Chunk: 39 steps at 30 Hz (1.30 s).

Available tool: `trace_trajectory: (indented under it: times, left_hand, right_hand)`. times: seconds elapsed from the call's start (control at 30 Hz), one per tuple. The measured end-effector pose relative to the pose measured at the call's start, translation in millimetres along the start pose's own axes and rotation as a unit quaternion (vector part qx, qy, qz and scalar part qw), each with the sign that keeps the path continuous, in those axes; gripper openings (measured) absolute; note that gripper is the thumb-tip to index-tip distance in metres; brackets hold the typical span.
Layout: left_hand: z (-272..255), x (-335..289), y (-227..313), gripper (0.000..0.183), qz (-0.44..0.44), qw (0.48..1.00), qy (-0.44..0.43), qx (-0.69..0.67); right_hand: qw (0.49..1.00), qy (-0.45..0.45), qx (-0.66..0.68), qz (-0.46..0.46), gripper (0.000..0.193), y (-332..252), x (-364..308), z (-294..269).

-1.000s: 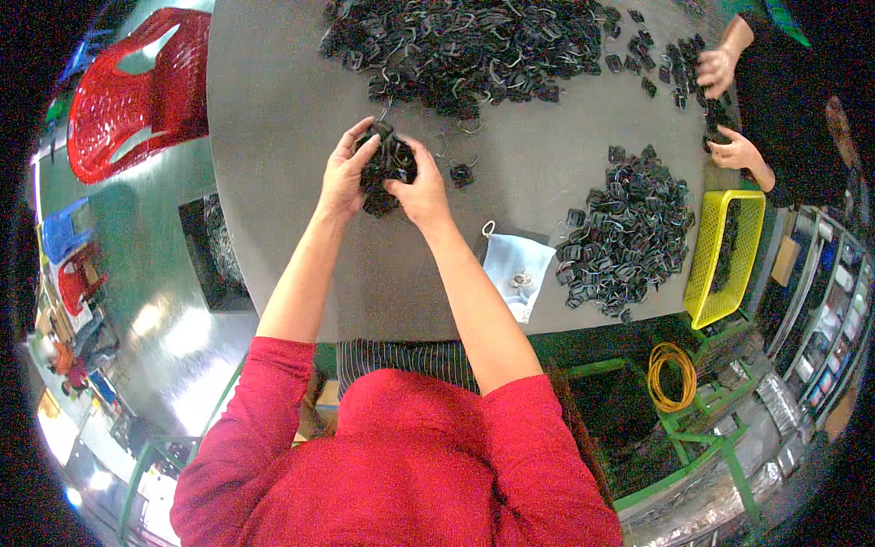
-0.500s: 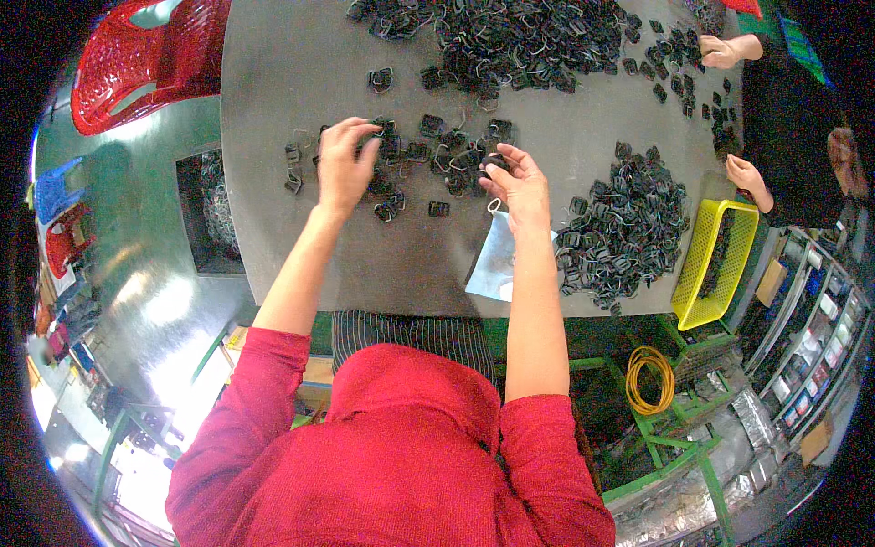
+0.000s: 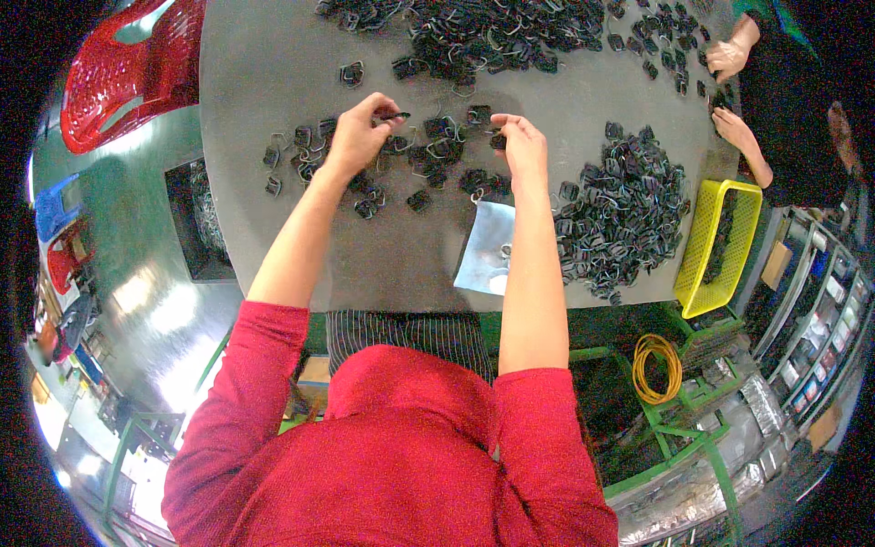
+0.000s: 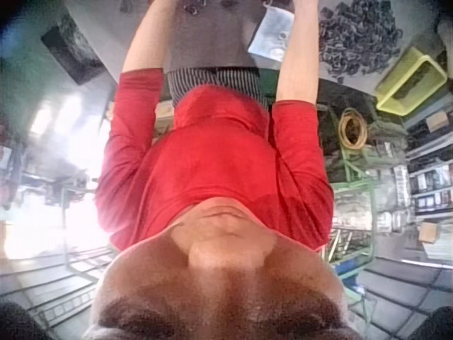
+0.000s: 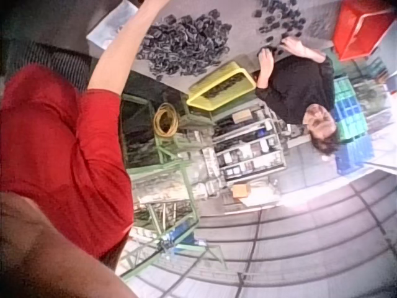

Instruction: The person sits at a table and assembles black plastic cable ties with metal hooks. They pick up the components, attach the hooks to the ties, and place the finished items into a yellow basket. The person also moves a face mask and organizes the pile of parts on the table.

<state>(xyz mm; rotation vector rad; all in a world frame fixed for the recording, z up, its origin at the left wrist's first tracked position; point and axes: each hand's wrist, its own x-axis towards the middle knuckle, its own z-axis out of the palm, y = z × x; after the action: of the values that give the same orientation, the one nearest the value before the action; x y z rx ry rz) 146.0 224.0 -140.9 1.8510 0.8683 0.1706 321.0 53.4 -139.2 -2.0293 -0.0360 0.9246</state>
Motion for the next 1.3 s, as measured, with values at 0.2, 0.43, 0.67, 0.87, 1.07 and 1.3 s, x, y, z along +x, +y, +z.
trace_trajectory:
  times: [0.2,0.43,0.67,0.87,1.07,1.3]
  left_hand:
    - [-8.2,-5.5,6.6,0.025,-0.136,0.898,-0.124,-0.401]
    - [52.9,-1.4,11.7,0.033,0.026,0.982,0.076,0.169]
    - [28.3,4.6,19.9,0.028,-0.061,0.993,-0.084,0.052]
    - [-18.3,-7.6,6.0,0.021,-0.150,0.983,-0.080,-0.065]
    - [-36.2,-16.2,2.1,0.024,-0.147,0.986,-0.004,-0.084]
    - [34.1,-33.6,24.3,0.036,0.030,0.987,0.109,0.118]
  right_hand:
    - [0.929,0.084,-0.332,-0.141,0.037,-1.1,14.7,41.2]
    - [0.964,0.022,-0.219,-0.151,0.029,-8.4,7.3,8.4]
    - [0.996,-0.073,0.015,0.052,0.023,0.3,-16.2,-46.8]
    - [0.959,-0.198,0.189,0.070,0.015,23.0,-22.2,-57.8]
    - [0.880,-0.276,0.385,0.017,0.016,6.4,-33.7,-44.5]
    - [0.918,0.051,-0.343,-0.191,0.023,11.7,-22.8,42.4]
